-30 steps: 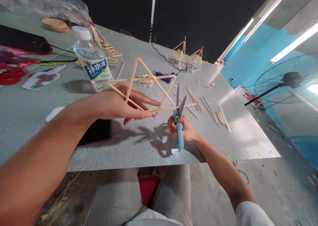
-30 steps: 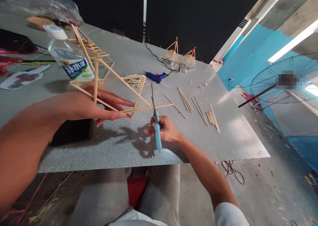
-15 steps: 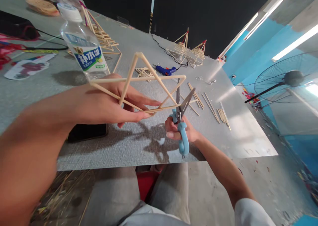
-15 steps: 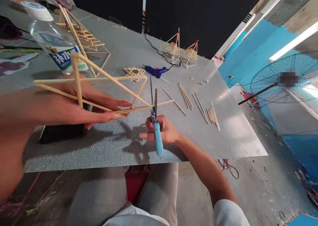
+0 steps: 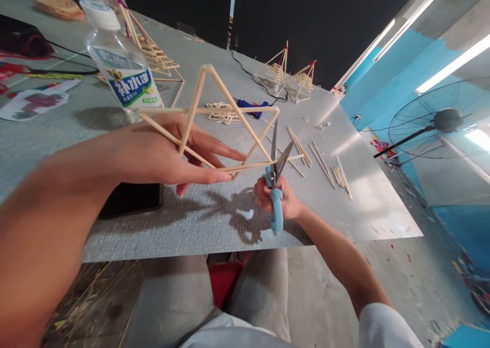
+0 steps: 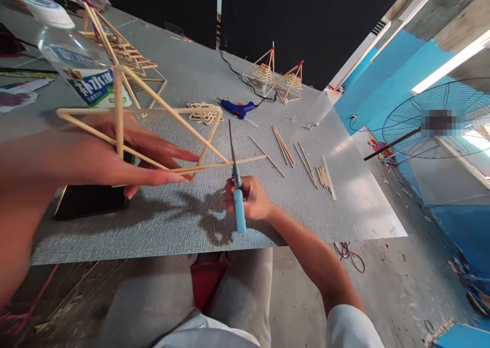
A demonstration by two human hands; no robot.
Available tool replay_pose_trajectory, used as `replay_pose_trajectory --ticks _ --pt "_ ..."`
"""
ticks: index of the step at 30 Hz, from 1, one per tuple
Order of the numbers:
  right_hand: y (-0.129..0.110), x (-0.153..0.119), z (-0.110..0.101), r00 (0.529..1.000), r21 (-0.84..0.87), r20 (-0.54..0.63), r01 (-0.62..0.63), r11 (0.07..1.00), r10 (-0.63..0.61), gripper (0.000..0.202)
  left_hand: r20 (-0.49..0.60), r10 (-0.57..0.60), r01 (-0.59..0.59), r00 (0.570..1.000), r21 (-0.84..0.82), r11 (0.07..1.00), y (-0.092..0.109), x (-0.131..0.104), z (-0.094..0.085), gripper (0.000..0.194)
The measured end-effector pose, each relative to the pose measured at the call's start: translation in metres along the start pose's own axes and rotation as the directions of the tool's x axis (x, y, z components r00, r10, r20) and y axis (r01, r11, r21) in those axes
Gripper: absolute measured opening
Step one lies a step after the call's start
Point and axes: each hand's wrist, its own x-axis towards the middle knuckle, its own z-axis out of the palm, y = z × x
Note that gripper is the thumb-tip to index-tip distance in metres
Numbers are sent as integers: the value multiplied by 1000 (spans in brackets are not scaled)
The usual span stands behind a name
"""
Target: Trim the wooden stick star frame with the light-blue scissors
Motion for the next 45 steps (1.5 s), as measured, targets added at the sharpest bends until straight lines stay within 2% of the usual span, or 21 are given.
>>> replay_pose_trajectory --ticks 2,5,7,8,10,11,13,16,18,20,21,22,23,25,26,28,33,36,39,42,45 --pt "1 0 -1 1000 2 -16 -1 1000 1 55 -27 -50 46 998 -137 990 -3 10 0 51" --pt "2 0 -3 999 10 -36 0 1000 0 57 -101 -216 176 971 -305 936 -18 32 2 51" --pt "2 0 -5 999 15 -46 1 1000 -1 59 -44 -386 356 921 -299 885 -35 47 5 54" --pt "2 1 -5 999 17 -49 3 1000 -2 60 21 -434 423 901 -270 865 -44 54 7 57" --pt "2 2 -7 999 26 -51 4 1000 -3 59 147 -486 507 861 -184 842 -61 63 14 66" --pt "2 2 -7 999 33 -52 4 999 -2 59 190 -483 510 855 -135 850 -67 65 19 69" --pt "2 4 -8 998 51 -59 3 999 0 61 236 -456 477 858 -41 878 -74 68 27 71" --pt "3 7 -7 997 79 -82 3 997 4 69 194 -431 414 881 125 902 -72 66 35 68" --pt "2 8 -7 995 84 -101 3 996 5 71 53 -420 389 906 288 875 -65 63 35 65" --pt "1 8 -6 993 71 -118 5 997 3 69 -204 -353 405 913 363 839 -58 60 30 63" --pt "0 7 -6 993 58 -122 6 998 1 67 -298 -311 398 903 306 865 -54 59 27 64" --pt "0 7 -6 993 40 -121 7 999 -2 66 -325 -289 360 901 184 915 -50 58 23 66" --pt "-2 6 -6 993 19 -115 5 1000 -3 64 -276 -279 295 920 18 955 -47 56 19 69" --pt "-4 3 -7 995 -35 -97 -4 999 0 58 -3 -207 197 978 -286 938 -40 50 13 76" --pt "-6 2 -7 996 -64 -88 -10 998 4 55 125 -148 183 981 -349 919 -36 46 11 76" --pt "-9 -1 -8 997 -123 -72 -19 992 10 49 240 -64 143 969 -329 933 -28 37 10 68" --pt "-13 -2 -9 999 -216 -53 -10 976 -2 47 284 -19 83 959 -216 973 8 23 18 57" --pt "-8 -1 -11 995 -227 -87 17 974 -38 49 286 -3 29 958 -86 996 36 29 24 50" --pt "0 -3 -14 984 -206 -161 48 977 -82 52 251 76 -83 965 17 996 59 40 28 48" --pt "6 -5 -17 969 -185 -219 76 980 -116 53 185 174 -199 967 131 971 67 49 33 41" --pt "7 -6 -19 963 -182 -240 79 980 -123 52 110 269 -289 957 268 919 65 55 43 38"
